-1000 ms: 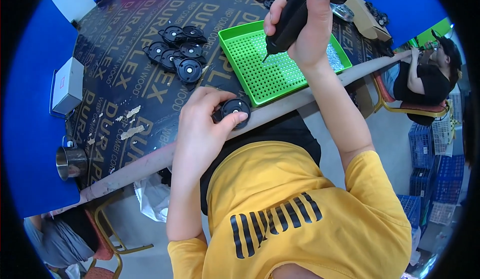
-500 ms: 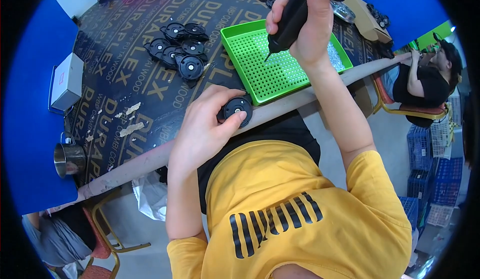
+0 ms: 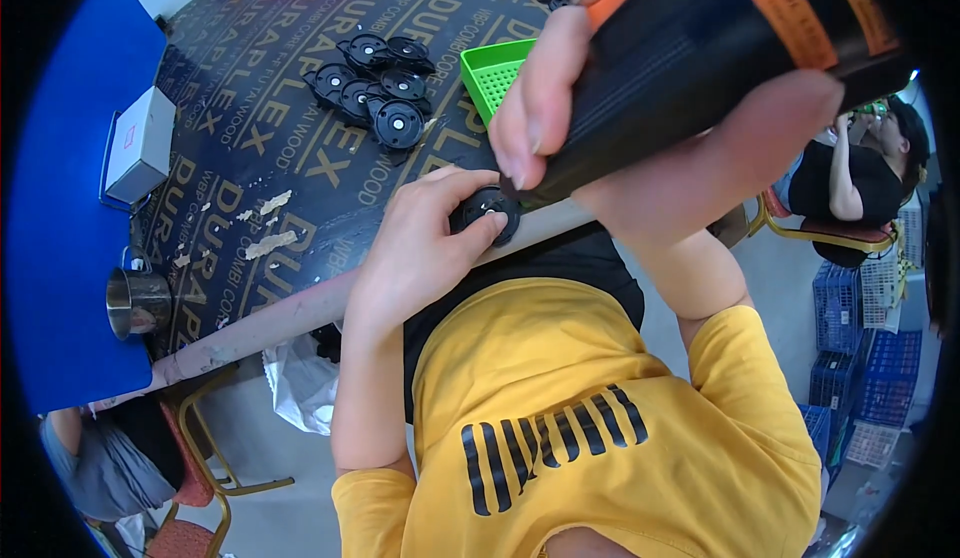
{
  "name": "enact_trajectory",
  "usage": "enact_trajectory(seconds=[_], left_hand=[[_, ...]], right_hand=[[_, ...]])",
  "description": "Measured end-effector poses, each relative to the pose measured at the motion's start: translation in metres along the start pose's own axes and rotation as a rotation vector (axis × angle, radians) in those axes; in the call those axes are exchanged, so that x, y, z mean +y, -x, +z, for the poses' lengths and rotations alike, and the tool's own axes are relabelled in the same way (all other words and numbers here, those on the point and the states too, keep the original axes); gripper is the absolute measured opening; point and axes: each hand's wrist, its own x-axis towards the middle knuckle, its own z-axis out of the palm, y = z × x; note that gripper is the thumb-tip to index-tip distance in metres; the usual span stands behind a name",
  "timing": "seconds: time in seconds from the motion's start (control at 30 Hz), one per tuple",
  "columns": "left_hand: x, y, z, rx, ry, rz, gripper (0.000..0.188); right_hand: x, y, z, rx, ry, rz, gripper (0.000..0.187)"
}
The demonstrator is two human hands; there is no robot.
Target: The person assembles small black plastic electronic components by driving screws into them with an electric screwdriver at a factory workbench.
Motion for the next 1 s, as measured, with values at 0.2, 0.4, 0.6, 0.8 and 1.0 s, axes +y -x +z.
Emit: enact_trajectory(seconds=[0.2,0.4,0.6,0.8,1.0], left_hand=[[-0.005,-0.001,0.005,0.066,0.040,0.099,0.026],[-0.003,0.000,0.006,0.098,0.054,0.108,0.022],[-0.005,-0.001,0.008,0.101,0.073,0.112,0.021],[0.000,0.001,0.006,0.122,0.032,0.101,0.019],[0.008,0.001,0.003,0.111,0.055,0.037,0.020]], right_hand=[[0.033,0.009,-0.019,-0.279,-0.205,-0.053,0.031],[0.038,0.011,-0.013,-0.191,-0.151,-0.102,0.022],[0.034,0.009,-0.011,-0.221,-0.072,-0.179,0.023],[0.031,0.011,-0.008,-0.184,-0.067,-0.036,0.033],[0.026,0.009,-0.006,-0.150,0.008,0.051,0.056]])
